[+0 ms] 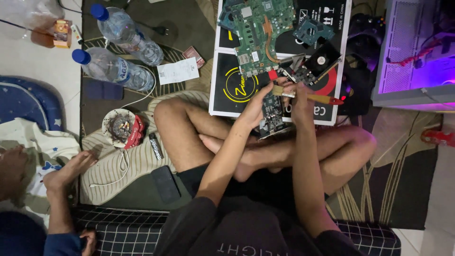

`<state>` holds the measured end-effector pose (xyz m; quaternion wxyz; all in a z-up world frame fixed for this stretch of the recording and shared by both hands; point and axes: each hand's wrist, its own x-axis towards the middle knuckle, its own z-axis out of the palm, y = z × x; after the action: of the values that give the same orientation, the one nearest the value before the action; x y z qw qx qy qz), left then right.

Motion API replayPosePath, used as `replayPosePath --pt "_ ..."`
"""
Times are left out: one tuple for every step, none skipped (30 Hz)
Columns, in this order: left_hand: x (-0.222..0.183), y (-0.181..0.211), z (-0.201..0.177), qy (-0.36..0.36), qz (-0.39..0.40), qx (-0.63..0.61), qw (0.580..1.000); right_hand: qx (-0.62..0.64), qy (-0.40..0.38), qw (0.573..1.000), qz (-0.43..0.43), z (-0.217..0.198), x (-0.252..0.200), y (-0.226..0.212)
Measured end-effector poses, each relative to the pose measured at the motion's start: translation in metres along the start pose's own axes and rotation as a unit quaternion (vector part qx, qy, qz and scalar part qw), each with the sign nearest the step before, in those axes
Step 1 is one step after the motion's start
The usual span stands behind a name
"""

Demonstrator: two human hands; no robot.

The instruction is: The person is using a small brush to clean dust and debris from a computer circuit board.

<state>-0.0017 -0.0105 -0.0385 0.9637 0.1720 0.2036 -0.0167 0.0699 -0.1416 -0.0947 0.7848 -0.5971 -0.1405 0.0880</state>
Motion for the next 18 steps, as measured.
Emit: replayPosePath --pt "0.002 0.000 -0.004 -0.001 0.000 0.000 1.000 0.000 0.000 1.000 -0.001 -0.001 0.000 0.000" --pt "0.004 0.000 -0.008 -0.011 -0.002 0.010 1.000 0.008 -0.003 1.000 0.001 -0.002 0.000 0.001" --pt "0.005 0.000 -0.012 -0.020 -0.004 0.020 1.000 0.017 -0.006 1.000 0.004 -0.002 -0.001 0.002" --pt "-0.007 0.010 0.008 -0.021 -0.004 0.020 1.000 0.017 -0.006 1.000 0.004 -0.002 0.000 0.001" --pt "-0.018 0.021 0.028 0.012 -0.025 0.057 0.998 0.014 -0.005 1.000 0.008 -0.002 0.000 0.001" --pt "-0.030 0.032 0.047 0.046 -0.046 0.092 0.994 0.011 -0.005 1.000 0.013 -0.001 0.000 0.000" --pt "-0.019 0.020 0.028 0.046 -0.046 0.093 0.994 0.012 -0.005 1.000 0.013 -0.001 0.000 -0.001" --pt "-0.007 0.009 0.008 0.014 -0.023 0.054 0.998 0.009 -0.006 1.000 0.010 0.000 -0.001 -0.002" --pt "0.004 -0.003 -0.012 -0.017 0.000 0.014 1.000 0.006 -0.008 1.000 0.007 0.001 -0.001 -0.003" --pt "0.003 -0.001 -0.010 -0.017 0.001 0.014 1.000 0.006 -0.009 1.000 0.007 0.002 -0.001 -0.005" --pt "0.003 0.000 -0.007 -0.015 -0.003 0.003 1.000 0.001 -0.008 1.000 0.005 0.003 -0.002 -0.007" --pt "0.002 0.001 -0.005 -0.013 -0.006 -0.007 1.000 -0.005 -0.007 1.000 0.002 0.004 -0.002 -0.009" --pt "0.002 0.001 -0.005 -0.012 -0.006 -0.008 1.000 -0.005 -0.007 1.000 0.003 0.004 -0.002 -0.007" --pt "0.003 0.002 -0.006 -0.012 -0.005 -0.013 1.000 -0.004 0.000 1.000 0.006 0.003 -0.002 -0.005" --pt "0.003 0.002 -0.007 -0.011 -0.004 -0.017 1.000 -0.002 0.006 1.000 0.009 0.002 -0.002 -0.003" --pt "0.004 0.000 -0.009 -0.010 -0.004 -0.018 1.000 -0.002 0.007 1.000 0.010 0.002 -0.001 -0.003" --pt "0.006 -0.001 -0.011 -0.008 -0.003 -0.014 1.000 -0.008 0.006 1.000 0.011 0.002 -0.001 -0.003" --pt "0.007 -0.002 -0.012 -0.006 -0.002 -0.010 1.000 -0.014 0.006 1.000 0.012 0.002 -0.001 -0.003"
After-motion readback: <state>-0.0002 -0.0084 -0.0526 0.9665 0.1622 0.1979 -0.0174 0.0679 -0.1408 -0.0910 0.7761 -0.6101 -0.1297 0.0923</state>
